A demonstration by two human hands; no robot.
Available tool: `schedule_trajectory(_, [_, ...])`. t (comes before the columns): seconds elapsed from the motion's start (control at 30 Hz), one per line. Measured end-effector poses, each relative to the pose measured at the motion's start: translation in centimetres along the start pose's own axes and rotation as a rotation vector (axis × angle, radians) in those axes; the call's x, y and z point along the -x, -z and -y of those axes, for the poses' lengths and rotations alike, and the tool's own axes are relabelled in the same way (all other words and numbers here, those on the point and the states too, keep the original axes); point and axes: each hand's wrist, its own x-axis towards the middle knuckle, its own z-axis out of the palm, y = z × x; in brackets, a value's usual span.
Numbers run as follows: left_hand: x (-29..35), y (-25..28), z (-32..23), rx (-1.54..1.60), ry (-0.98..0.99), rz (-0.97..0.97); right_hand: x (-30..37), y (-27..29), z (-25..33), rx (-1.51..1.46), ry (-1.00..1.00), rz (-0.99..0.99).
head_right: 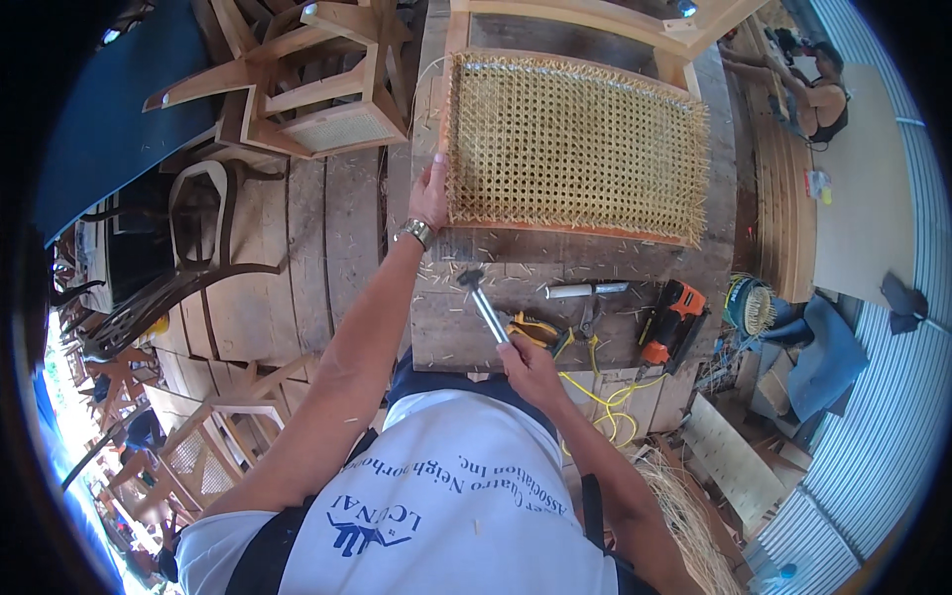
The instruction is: Installing a woven cane seat onto a wooden chair frame using a staple gun and hammer.
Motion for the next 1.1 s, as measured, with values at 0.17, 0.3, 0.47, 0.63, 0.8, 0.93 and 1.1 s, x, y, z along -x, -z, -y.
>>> schedule_trajectory(0.17, [2.5,-0.9,-3.9,-0.188,-0.019,-0.044,-2.7,-1.4,10.2,-0.11,0.407,-0.287])
schedule_trajectory(0.3, [2.6,-0.7,-4.0,-0.212,-0.013,-0.031,-10.6,0.1,14.3,0.273,0.55,-0.522])
schedule_trajectory(0.47, [2.4,-0.7,-3.6,-0.196,-0.025,-0.014,-14.9,0.7,18.2,0.405,0.685,-0.609])
schedule_trajectory(0.63, [1.8,-0.7,-3.0,-0.148,0.02,0.015,-18.0,0.1,17.9,0.494,0.756,-0.71])
schedule_trajectory(0.8, [1.9,-0.8,-2.9,-0.203,0.004,-0.001,-18.8,0.6,17.3,0.532,0.731,-0.703])
schedule_trajectory(0.93, [2.5,-0.4,-4.2,-0.135,0.029,0.043,-18.1,-0.2,18.0,0.546,0.964,-0.776])
schedule_trajectory(1.1, [1.9,-0.4,-3.0,-0.072,0.027,0.072,-19.2,0.9,18.8,0.729,0.757,-0.621])
